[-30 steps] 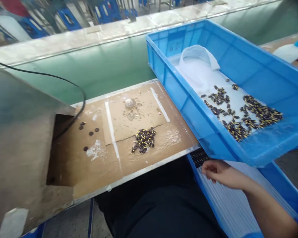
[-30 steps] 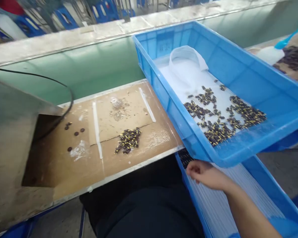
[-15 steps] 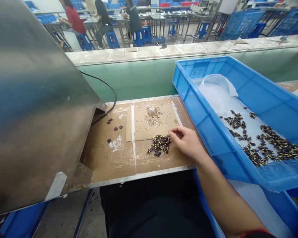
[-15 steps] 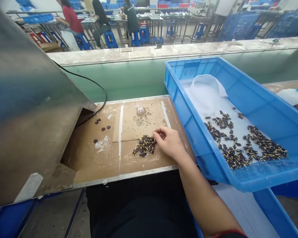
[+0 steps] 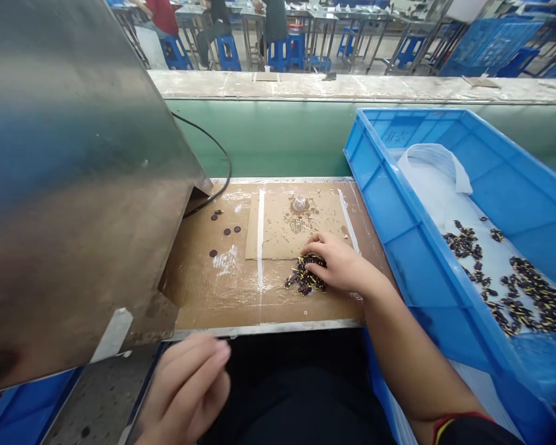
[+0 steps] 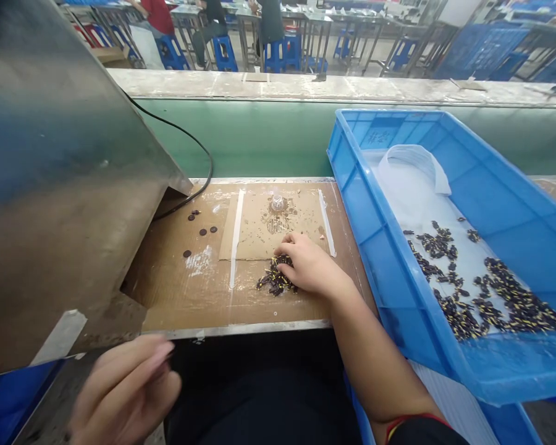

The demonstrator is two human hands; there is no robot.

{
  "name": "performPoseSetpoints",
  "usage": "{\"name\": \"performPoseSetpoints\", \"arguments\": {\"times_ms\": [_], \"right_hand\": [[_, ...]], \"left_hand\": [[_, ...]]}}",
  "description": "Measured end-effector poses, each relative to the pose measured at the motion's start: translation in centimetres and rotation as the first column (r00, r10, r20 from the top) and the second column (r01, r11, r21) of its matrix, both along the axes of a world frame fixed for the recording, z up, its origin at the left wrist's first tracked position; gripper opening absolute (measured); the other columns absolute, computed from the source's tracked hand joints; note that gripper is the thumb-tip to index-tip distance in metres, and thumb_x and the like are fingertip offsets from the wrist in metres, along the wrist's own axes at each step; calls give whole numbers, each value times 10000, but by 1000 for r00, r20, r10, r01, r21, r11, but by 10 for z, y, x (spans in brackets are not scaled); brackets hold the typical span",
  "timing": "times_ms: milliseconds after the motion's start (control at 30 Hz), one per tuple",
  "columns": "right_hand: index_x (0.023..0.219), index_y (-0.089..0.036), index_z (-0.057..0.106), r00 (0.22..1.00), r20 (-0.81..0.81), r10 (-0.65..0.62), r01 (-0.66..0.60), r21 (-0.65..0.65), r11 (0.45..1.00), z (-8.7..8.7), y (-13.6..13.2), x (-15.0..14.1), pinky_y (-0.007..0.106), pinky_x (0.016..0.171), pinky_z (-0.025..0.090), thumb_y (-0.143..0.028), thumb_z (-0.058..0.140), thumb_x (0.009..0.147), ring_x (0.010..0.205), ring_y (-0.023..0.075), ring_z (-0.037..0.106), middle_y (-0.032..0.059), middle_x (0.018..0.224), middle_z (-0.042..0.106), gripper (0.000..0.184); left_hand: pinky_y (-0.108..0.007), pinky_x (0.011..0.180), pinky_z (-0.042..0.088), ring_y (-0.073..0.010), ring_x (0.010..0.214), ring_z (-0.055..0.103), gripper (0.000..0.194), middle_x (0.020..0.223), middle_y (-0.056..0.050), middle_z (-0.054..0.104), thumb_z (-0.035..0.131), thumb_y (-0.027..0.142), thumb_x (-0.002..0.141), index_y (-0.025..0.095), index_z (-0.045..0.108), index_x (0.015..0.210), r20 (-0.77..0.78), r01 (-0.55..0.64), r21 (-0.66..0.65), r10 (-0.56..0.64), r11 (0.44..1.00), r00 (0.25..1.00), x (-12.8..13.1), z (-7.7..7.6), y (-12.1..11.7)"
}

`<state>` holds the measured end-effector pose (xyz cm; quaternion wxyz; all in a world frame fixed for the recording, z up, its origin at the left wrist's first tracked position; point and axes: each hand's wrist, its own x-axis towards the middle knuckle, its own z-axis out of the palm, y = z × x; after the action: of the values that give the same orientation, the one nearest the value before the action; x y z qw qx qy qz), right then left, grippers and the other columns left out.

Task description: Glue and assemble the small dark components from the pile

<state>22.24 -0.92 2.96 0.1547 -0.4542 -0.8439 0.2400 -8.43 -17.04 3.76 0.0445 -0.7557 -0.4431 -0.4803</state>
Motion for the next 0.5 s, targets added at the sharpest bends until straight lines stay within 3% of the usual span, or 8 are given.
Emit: {"name": "performPoseSetpoints", "arguments": {"times_ms": [33, 133, 233, 333, 433, 500], "right_hand": [[1067, -218, 723, 1000, 12, -26, 26, -4, 1000, -2, 1, 0, 434, 977, 515, -222, 710, 889, 1079, 251, 624, 97, 1124, 633, 178], [957, -223, 720, 998, 4, -69, 69, -11, 998, -8, 4, 0, 435, 948, 514, -243, 740, 871, 1046, 251, 629, 82, 1064, 641, 91], [914, -227, 706, 995, -83, -54, 53, -8, 999, -6, 3, 1, 423, 954, 504, -187, 720, 860, 1042, 235, 628, 62, 1042, 658, 69], [932, -226, 693, 962, -239, -129, 114, -74, 991, 6, 9, 1, 372, 850, 532, -184, 680, 867, 913, 195, 657, 35, 978, 698, 79], [975, -217, 703, 863, -444, -240, 199, -139, 970, 19, 34, 2, 325, 736, 538, -268, 660, 893, 803, 167, 661, 28, 917, 726, 106], [992, -211, 725, 795, -537, -283, 268, -109, 957, 20, 60, 4, 318, 714, 531, -311, 635, 910, 793, 163, 651, 37, 911, 731, 157]], "left_hand": [[-298, 777, 596, -188, 869, 689, 399, 966, -67, 696, 719, -7, 787, 197, 697, 1129, -9, 49, 35, -49, 998, 999, 11, -8, 13], [-296, 729, 588, -177, 845, 676, 480, 955, -68, 687, 673, -60, 780, 192, 691, 1188, 210, 43, 130, -70, 991, 975, 46, -20, 53], [-306, 773, 591, -175, 889, 680, 370, 1008, -75, 684, 679, 27, 847, 201, 708, 1172, 510, 58, -33, -33, 998, 860, 74, -13, 90], [-279, 817, 593, -153, 889, 683, 274, 1006, -78, 700, 701, 187, 909, 194, 712, 1183, 715, 154, -239, 66, 959, 696, 93, 3, 129], [-247, 779, 588, -146, 869, 682, 272, 1002, -91, 709, 726, 258, 899, 170, 722, 1157, 790, 236, -252, 59, 938, 611, 103, 10, 170], [-243, 761, 577, -155, 897, 678, 275, 1045, -103, 707, 725, 266, 894, 162, 721, 1149, 801, 257, -233, 35, 938, 598, 105, 5, 194]]}}
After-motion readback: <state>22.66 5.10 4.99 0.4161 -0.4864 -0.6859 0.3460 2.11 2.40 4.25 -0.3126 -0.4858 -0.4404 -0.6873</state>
